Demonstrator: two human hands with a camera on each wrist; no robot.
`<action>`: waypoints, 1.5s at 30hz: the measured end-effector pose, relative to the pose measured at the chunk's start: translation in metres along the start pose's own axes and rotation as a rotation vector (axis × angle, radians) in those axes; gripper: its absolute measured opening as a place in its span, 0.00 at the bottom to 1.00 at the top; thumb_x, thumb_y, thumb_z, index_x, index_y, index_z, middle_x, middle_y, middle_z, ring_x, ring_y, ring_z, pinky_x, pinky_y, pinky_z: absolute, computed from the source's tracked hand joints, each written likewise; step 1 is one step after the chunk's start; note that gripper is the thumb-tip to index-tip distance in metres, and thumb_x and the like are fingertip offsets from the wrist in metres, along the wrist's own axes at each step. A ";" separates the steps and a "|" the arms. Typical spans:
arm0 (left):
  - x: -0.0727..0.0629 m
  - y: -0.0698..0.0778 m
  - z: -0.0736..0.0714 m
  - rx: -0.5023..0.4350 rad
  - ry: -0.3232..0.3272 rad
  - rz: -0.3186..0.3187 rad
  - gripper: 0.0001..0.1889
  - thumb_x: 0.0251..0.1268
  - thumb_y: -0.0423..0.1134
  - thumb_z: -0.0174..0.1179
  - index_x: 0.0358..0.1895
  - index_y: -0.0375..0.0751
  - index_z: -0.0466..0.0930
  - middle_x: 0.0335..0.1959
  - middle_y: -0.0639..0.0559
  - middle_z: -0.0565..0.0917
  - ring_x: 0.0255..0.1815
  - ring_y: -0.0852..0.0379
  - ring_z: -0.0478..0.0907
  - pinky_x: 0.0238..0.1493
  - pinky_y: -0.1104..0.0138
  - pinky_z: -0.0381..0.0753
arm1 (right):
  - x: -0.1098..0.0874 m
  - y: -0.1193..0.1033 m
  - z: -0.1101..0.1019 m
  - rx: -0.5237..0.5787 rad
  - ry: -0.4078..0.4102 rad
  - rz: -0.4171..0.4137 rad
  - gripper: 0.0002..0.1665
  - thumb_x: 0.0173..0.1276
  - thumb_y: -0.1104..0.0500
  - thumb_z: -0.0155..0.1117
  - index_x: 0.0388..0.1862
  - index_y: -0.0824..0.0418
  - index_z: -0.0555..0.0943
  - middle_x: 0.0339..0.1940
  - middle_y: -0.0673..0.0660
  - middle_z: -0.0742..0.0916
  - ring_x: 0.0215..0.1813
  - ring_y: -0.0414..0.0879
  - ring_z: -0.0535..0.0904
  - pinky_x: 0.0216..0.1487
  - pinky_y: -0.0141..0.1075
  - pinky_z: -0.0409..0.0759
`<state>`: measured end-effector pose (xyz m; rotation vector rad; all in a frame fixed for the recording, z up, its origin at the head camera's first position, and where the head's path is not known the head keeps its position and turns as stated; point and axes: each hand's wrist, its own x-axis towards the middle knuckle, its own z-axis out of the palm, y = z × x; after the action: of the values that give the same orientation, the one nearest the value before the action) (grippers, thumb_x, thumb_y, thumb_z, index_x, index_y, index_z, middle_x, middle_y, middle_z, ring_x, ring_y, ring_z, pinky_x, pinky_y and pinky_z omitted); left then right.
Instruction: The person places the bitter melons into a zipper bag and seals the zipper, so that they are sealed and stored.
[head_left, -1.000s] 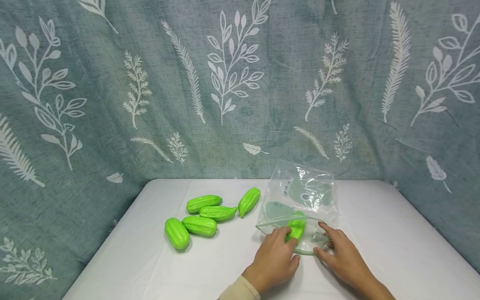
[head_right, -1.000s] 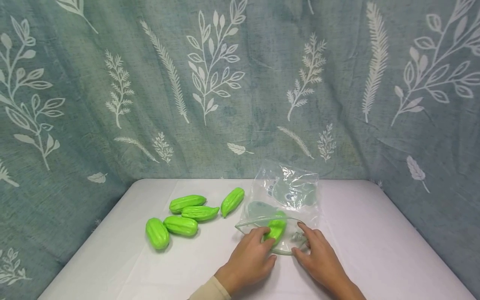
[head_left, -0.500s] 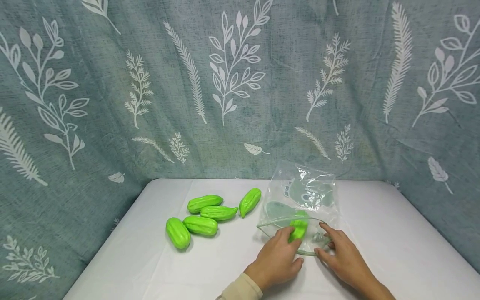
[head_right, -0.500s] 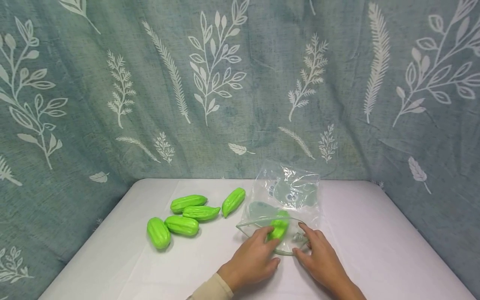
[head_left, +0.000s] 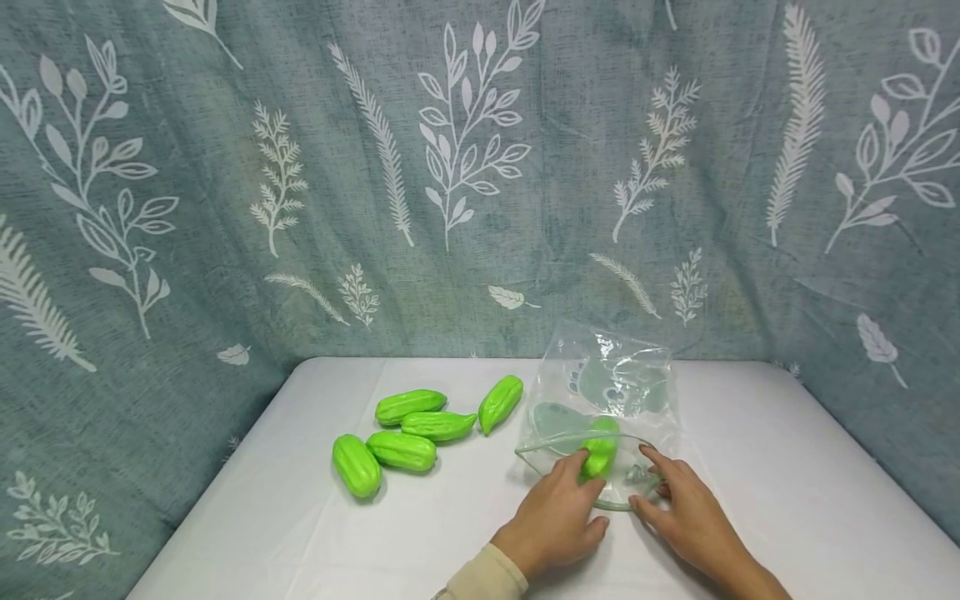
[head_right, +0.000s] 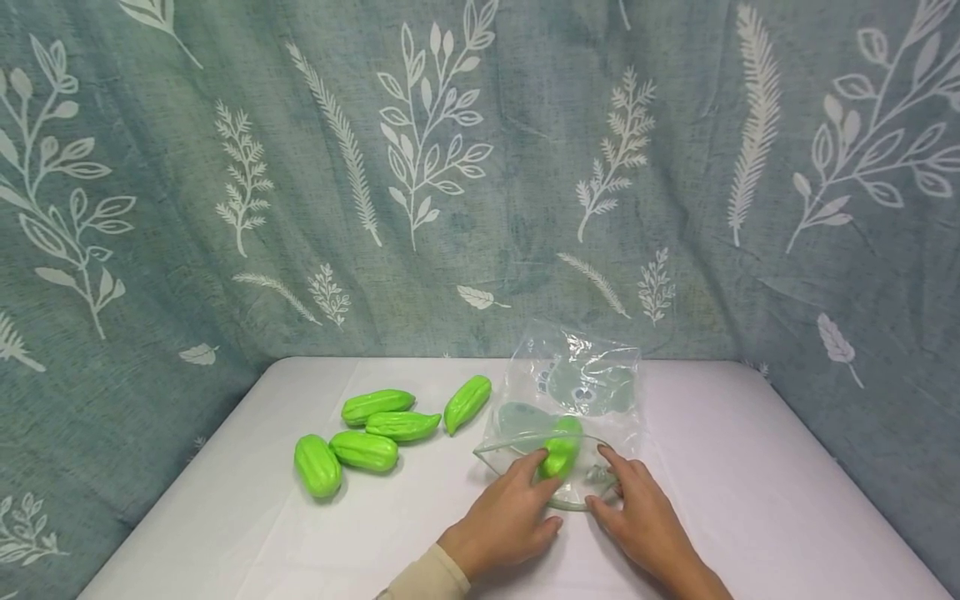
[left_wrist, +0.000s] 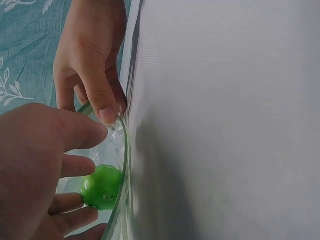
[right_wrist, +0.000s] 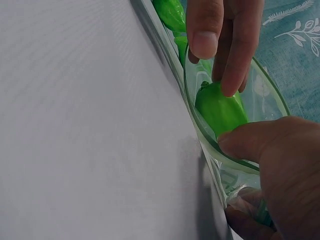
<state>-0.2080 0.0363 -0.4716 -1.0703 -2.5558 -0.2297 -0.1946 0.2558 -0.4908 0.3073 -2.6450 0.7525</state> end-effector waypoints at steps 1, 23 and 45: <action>0.000 0.000 0.000 -0.002 -0.001 -0.001 0.20 0.64 0.52 0.64 0.55 0.47 0.84 0.66 0.39 0.72 0.65 0.49 0.73 0.60 0.65 0.77 | 0.000 0.000 0.000 0.003 0.000 0.000 0.46 0.58 0.56 0.78 0.73 0.61 0.68 0.48 0.59 0.82 0.43 0.47 0.80 0.45 0.50 0.81; -0.006 0.001 0.002 0.052 0.064 0.069 0.17 0.64 0.53 0.64 0.54 0.54 0.86 0.63 0.48 0.76 0.66 0.52 0.71 0.59 0.63 0.76 | 0.000 0.002 0.002 0.015 0.004 -0.004 0.46 0.58 0.54 0.79 0.72 0.61 0.69 0.48 0.59 0.82 0.42 0.46 0.79 0.44 0.49 0.81; -0.002 0.001 0.001 0.030 0.019 0.071 0.17 0.65 0.52 0.64 0.54 0.54 0.86 0.65 0.45 0.74 0.67 0.52 0.71 0.61 0.65 0.75 | 0.001 0.000 0.002 0.009 0.008 -0.013 0.45 0.57 0.55 0.79 0.72 0.61 0.70 0.47 0.58 0.82 0.40 0.44 0.77 0.41 0.46 0.79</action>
<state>-0.2061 0.0364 -0.4727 -1.1397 -2.4916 -0.1823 -0.1963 0.2548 -0.4916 0.3234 -2.6303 0.7599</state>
